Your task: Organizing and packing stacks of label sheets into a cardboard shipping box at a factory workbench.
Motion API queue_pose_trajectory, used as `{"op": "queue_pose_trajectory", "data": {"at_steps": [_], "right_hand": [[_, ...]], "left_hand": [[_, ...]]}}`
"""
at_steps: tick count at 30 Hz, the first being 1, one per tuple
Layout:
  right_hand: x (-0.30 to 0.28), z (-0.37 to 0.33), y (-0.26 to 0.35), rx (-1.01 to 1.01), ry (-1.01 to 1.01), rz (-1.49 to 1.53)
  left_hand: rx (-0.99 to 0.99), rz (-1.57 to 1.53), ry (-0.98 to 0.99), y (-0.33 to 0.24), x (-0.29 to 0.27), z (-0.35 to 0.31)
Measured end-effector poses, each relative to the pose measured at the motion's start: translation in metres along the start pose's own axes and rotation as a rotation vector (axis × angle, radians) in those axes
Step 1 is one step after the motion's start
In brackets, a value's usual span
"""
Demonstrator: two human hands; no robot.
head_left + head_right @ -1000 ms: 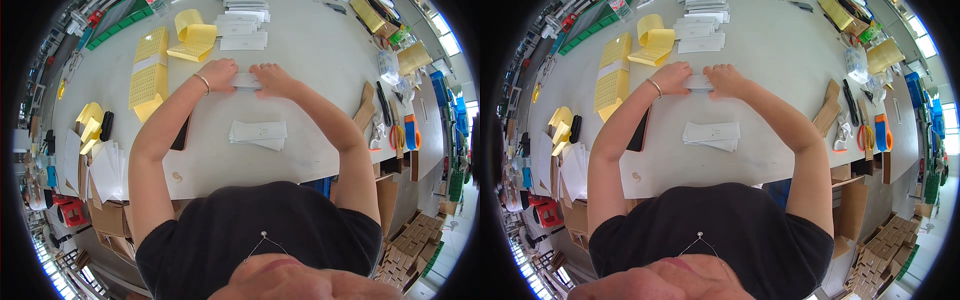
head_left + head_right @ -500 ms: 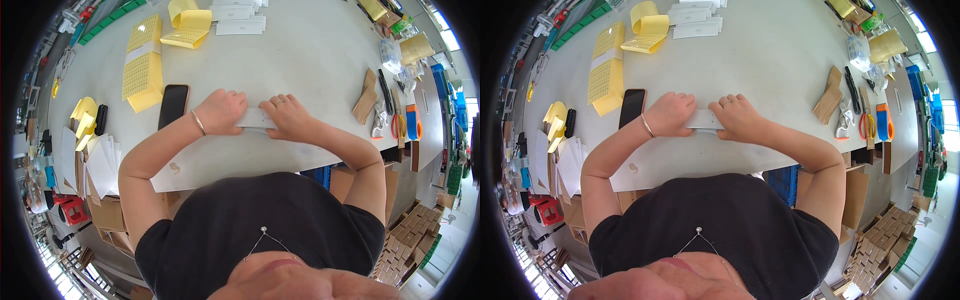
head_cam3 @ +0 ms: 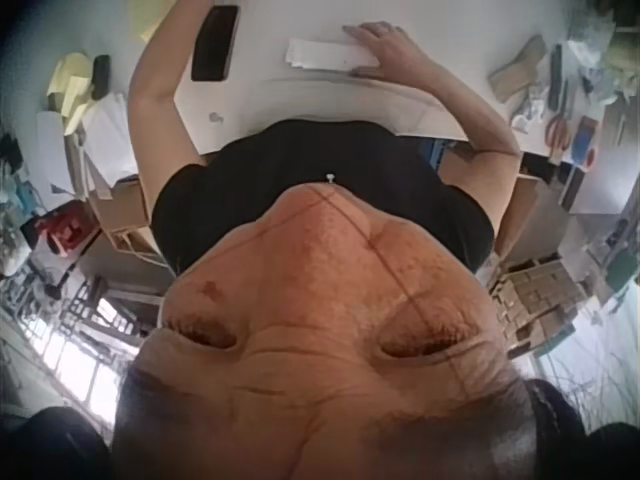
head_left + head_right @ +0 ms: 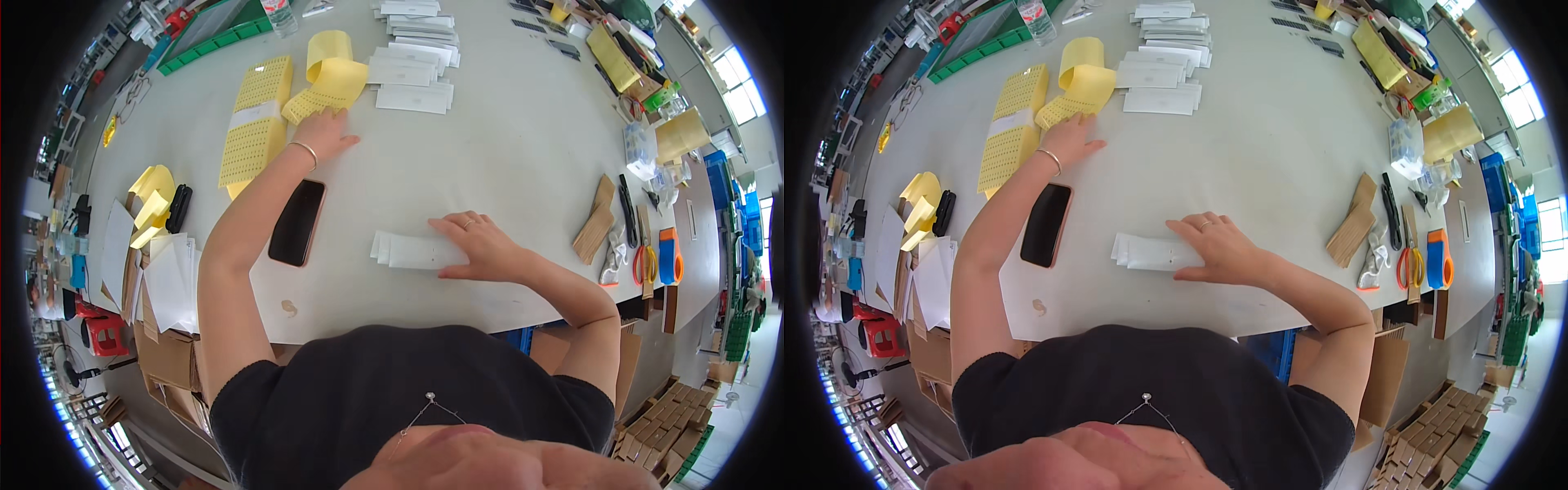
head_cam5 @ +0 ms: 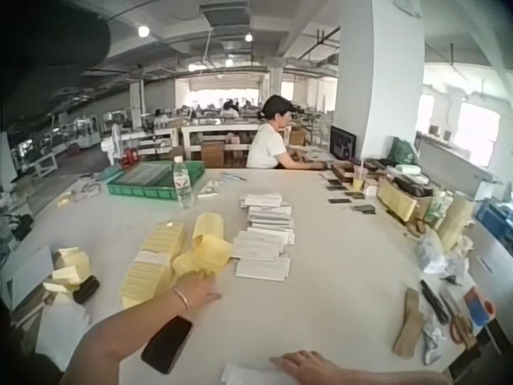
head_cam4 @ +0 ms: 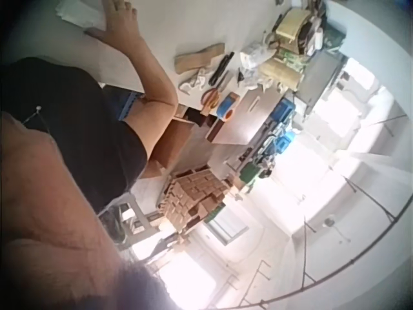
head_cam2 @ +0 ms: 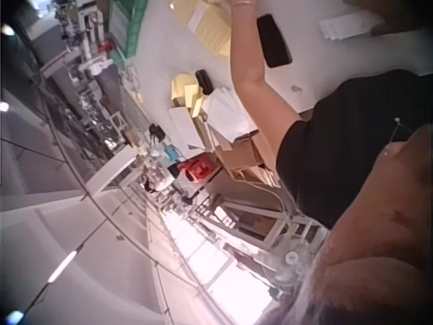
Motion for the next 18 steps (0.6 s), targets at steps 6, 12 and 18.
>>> {"op": "queue_pose_trajectory", "data": {"at_steps": [6,12,18], "right_hand": [[-0.053,0.031,-0.114,0.205,-0.401,0.262],[-0.075,0.067,-0.232,0.381,-0.792,0.450],[-0.104,0.118,-0.281,0.497,-1.012,0.483]], "left_hand": [[-0.134,-0.002,0.085,0.020,-0.015,0.021],[0.031,0.152,0.038,-0.029,-0.057,0.006],[0.286,-0.273,-0.120,-0.071,-0.078,0.066]]}}
Point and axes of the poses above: each hand's wrist, its own z-axis towards the middle knuckle, its own x-axis out of the palm, y = z × x, the point moved 6 cm from there along z, towards the middle knuckle, and after that the axes turned 9 degrees about y, right-handed, at the moved point
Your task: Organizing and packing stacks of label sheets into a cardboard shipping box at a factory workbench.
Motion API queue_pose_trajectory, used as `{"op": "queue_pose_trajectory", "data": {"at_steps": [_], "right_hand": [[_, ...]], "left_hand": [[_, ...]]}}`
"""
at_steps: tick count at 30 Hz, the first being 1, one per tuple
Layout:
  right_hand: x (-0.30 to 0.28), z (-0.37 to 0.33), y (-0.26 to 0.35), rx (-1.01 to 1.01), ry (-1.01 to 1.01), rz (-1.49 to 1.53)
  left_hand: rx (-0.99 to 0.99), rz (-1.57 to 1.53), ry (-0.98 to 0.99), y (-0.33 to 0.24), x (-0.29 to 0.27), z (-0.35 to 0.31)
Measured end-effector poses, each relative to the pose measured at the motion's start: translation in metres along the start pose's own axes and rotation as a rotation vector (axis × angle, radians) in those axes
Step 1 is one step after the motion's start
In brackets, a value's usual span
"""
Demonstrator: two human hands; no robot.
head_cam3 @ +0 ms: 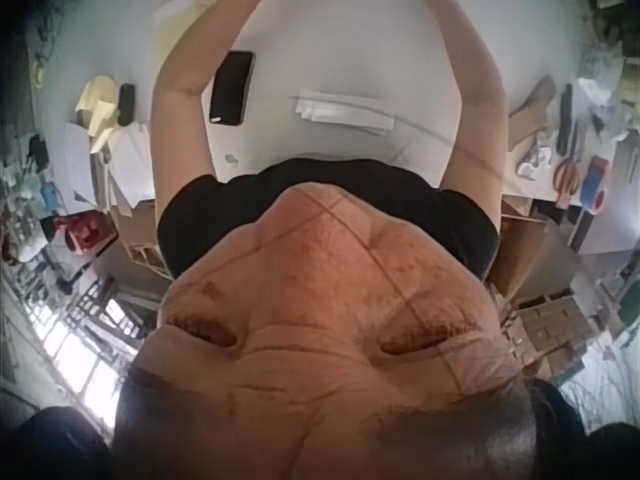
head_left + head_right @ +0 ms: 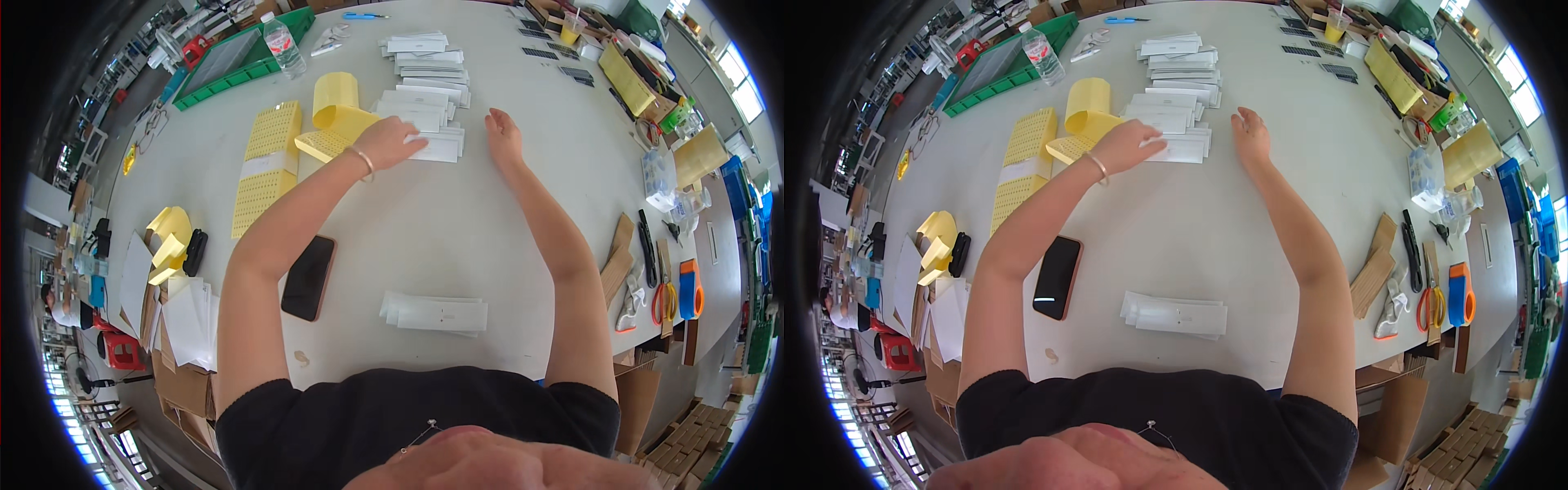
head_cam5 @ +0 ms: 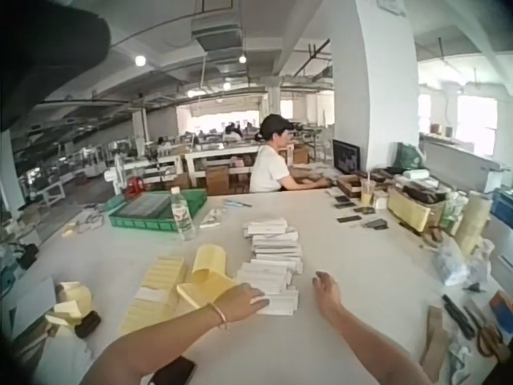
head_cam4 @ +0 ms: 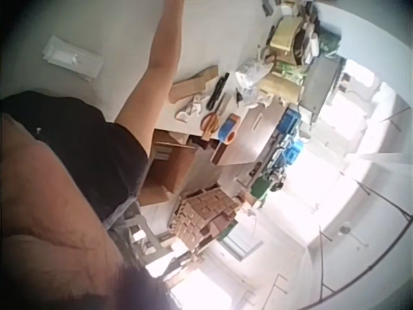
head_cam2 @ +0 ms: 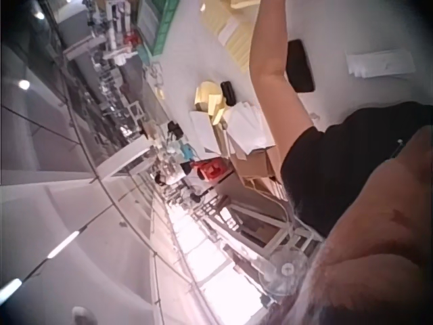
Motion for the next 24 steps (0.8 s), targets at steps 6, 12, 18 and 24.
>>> {"op": "queue_pose_trajectory", "data": {"at_steps": [6,12,18,24], "right_hand": [[0.035,0.036,0.016,0.047,-0.003,-0.101],[0.046,0.069,0.020,0.066,0.057,-0.006],[0.063,0.080,0.018,-0.019,0.093,-0.046],[0.052,0.064,0.011,-0.097,0.121,-0.066]], "left_hand": [[-0.358,-0.371,-0.263,0.119,0.013,0.108],[-0.510,-0.351,0.034,0.131,0.020,0.138],[-0.498,-0.232,0.023,0.102,0.032,0.153],[-0.498,-0.464,0.058,0.061,0.039,0.124]]}}
Point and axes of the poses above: each hand's wrist, its own z-axis towards the middle knuckle, its own x-axis out of the palm, y = z × x, the point moved 6 cm from there along z, towards the middle knuckle, and after that the axes turned 9 degrees about y, right-handed, at the moved point
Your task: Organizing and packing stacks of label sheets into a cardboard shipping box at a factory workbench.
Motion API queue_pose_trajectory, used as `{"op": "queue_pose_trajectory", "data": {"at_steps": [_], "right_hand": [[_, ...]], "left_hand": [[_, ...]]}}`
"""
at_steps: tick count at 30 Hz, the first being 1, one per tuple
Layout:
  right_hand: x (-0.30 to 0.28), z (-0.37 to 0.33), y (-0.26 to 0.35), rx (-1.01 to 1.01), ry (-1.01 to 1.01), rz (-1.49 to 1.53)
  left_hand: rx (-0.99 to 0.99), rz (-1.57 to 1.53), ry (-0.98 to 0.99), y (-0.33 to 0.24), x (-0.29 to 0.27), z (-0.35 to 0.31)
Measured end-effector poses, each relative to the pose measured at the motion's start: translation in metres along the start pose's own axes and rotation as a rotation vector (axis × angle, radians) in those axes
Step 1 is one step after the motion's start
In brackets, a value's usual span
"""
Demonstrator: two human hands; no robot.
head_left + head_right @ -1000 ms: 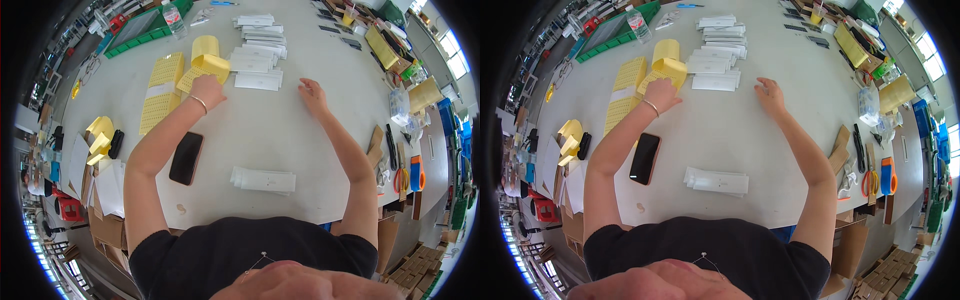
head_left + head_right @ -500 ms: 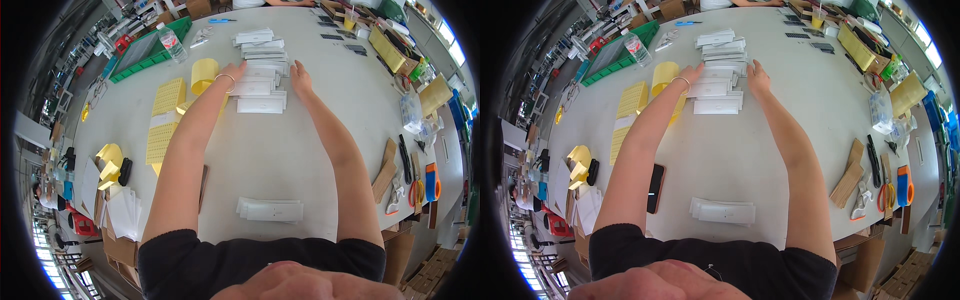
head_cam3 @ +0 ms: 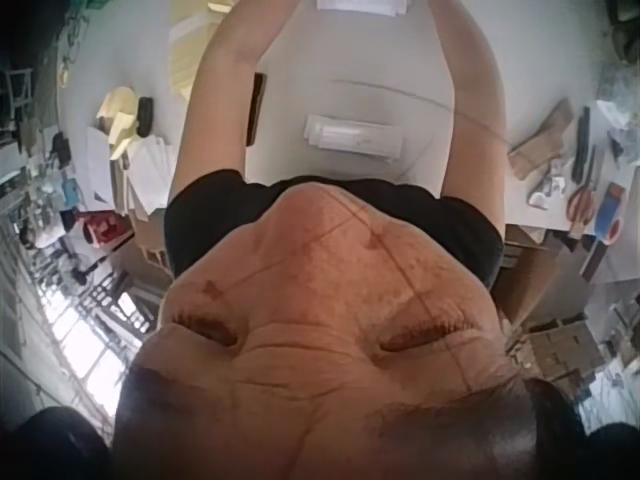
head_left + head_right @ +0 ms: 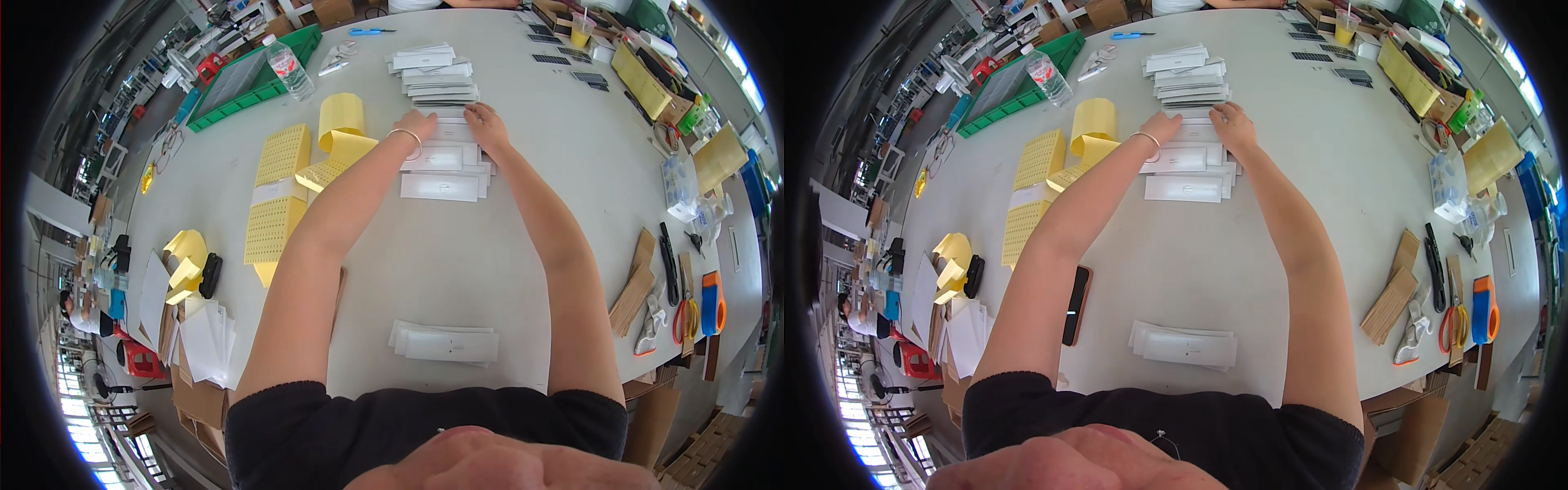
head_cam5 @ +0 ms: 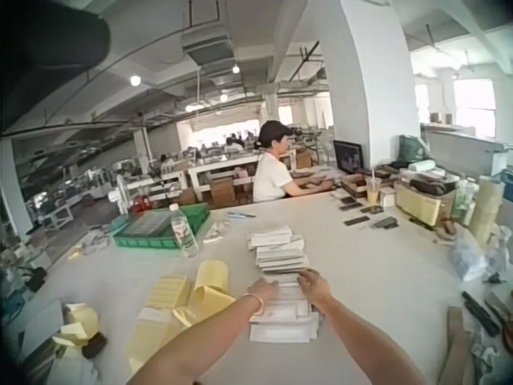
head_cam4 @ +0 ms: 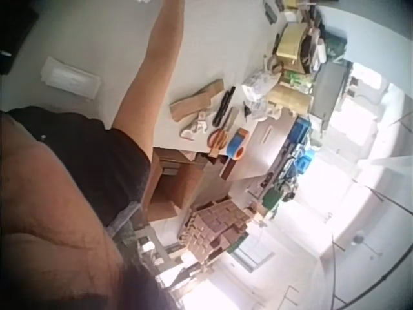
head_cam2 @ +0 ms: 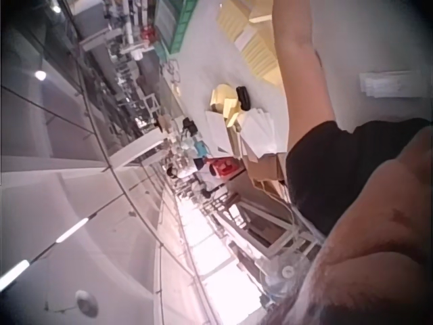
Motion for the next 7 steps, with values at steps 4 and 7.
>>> {"op": "queue_pose_trajectory", "data": {"at_steps": [4,7], "right_hand": [[-0.006,-0.033,0.011,0.000,0.088,0.080],[-0.010,-0.057,0.008,-0.018,0.092,0.090]], "left_hand": [[-0.031,0.024,-0.040,0.004,0.018,-0.041],[-0.042,0.105,0.041,0.000,0.034,-0.069]]}}
Point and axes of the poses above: each hand's wrist, its own z-axis towards the middle knuckle, its own x-axis out of the palm, y = z × x, the point moved 6 cm from there along z, towards the middle knuckle, and after that the axes turned 9 degrees about y, right-handed, at the moved point
